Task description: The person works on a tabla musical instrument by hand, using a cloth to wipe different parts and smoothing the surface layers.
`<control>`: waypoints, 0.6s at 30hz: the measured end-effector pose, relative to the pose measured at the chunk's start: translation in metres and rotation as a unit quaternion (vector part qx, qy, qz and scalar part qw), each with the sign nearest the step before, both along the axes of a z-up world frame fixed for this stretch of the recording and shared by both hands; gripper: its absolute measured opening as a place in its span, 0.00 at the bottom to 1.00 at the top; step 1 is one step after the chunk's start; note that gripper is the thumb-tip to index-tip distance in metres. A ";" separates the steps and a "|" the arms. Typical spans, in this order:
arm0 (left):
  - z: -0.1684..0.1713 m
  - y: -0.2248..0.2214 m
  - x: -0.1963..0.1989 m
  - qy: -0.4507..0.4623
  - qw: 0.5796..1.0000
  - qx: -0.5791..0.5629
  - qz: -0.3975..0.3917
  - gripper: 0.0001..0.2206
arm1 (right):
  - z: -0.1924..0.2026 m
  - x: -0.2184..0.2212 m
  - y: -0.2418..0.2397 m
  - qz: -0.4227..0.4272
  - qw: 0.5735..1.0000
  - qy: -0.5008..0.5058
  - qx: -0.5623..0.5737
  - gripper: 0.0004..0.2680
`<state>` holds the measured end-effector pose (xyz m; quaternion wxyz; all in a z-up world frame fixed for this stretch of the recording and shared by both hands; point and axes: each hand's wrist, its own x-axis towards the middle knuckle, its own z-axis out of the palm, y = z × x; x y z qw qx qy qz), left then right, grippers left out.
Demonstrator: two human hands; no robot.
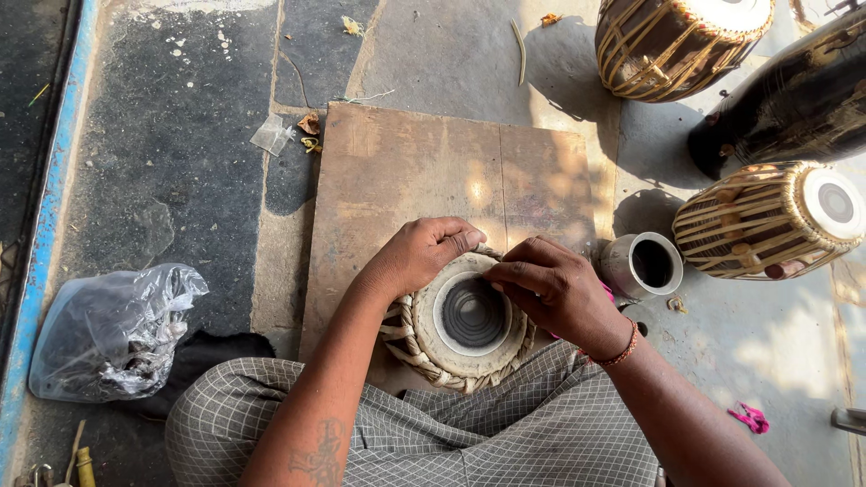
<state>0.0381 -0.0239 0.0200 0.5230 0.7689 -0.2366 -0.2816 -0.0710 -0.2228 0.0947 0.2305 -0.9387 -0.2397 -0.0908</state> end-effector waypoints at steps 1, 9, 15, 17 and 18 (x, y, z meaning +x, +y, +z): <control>0.000 0.000 0.000 0.000 1.000 -0.003 0.000 0.21 | 0.000 -0.003 0.000 -0.007 1.000 -0.001 -0.003 0.08; 0.010 0.001 -0.004 -0.068 0.996 0.031 0.044 0.19 | -0.005 -0.036 0.003 -0.086 0.996 -0.016 0.008 0.07; 0.013 0.001 -0.014 -0.097 0.980 0.135 0.113 0.20 | -0.021 -0.082 0.021 -0.185 0.970 0.058 0.144 0.06; 0.005 0.003 -0.024 -0.152 0.959 0.156 0.180 0.16 | -0.035 -0.075 0.014 -0.202 0.940 0.093 0.257 0.06; -0.001 0.004 -0.026 -0.180 0.946 0.167 0.212 0.15 | -0.043 -0.063 0.006 -0.207 0.917 0.113 0.321 0.06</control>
